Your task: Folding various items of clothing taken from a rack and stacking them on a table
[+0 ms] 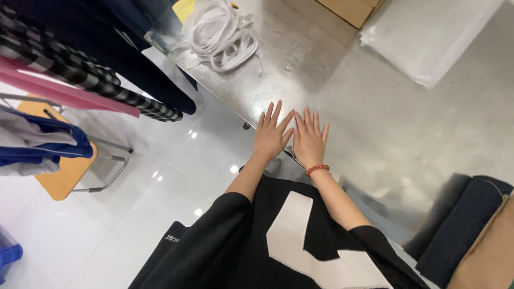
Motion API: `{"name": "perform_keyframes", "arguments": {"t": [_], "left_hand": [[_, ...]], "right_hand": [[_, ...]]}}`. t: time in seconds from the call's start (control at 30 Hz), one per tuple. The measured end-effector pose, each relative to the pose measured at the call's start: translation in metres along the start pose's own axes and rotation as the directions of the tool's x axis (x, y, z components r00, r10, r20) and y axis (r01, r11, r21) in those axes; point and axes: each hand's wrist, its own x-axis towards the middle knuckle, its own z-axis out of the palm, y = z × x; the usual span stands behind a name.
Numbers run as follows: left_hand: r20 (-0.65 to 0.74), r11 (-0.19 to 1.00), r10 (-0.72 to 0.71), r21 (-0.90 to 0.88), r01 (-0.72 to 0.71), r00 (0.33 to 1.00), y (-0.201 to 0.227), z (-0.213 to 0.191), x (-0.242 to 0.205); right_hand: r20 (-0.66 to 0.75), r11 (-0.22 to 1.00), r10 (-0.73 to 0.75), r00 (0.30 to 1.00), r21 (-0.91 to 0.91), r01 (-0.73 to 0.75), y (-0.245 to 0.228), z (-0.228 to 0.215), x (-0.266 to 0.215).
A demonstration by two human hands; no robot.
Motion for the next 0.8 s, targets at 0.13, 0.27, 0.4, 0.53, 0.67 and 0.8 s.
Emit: {"name": "perform_keyframes", "arguments": {"t": [0.13,0.27,0.4,0.53,0.67,0.8], "left_hand": [[-0.023,0.992,-0.121,-0.032,0.12,0.992,0.01,-0.005,-0.013],[-0.082,0.933,-0.338,-0.158,0.323,0.937,0.017,-0.021,-0.033],[-0.088,0.756,-0.629,-0.303,0.581,0.773,0.003,-0.035,-0.056],[-0.15,0.651,-0.736,-0.428,0.628,0.66,-0.037,-0.061,-0.072],[-0.236,0.538,-0.815,-0.645,0.542,0.529,-0.087,-0.112,-0.095],[-0.326,0.472,-0.872,-0.757,0.452,0.365,-0.14,-0.152,-0.115]], "right_hand": [[-0.029,0.991,-0.128,0.991,-0.027,0.127,0.017,0.003,-0.007],[0.037,0.976,-0.219,0.975,0.018,0.218,0.016,0.006,0.007],[0.206,0.909,-0.385,0.9,0.256,0.33,-0.029,0.023,0.025],[0.242,0.828,-0.482,0.842,0.441,0.347,-0.096,0.016,0.029],[0.231,0.75,-0.561,0.795,0.547,0.371,-0.175,-0.008,0.033],[0.171,0.672,-0.607,0.776,0.631,0.386,-0.249,0.004,0.057]]}}
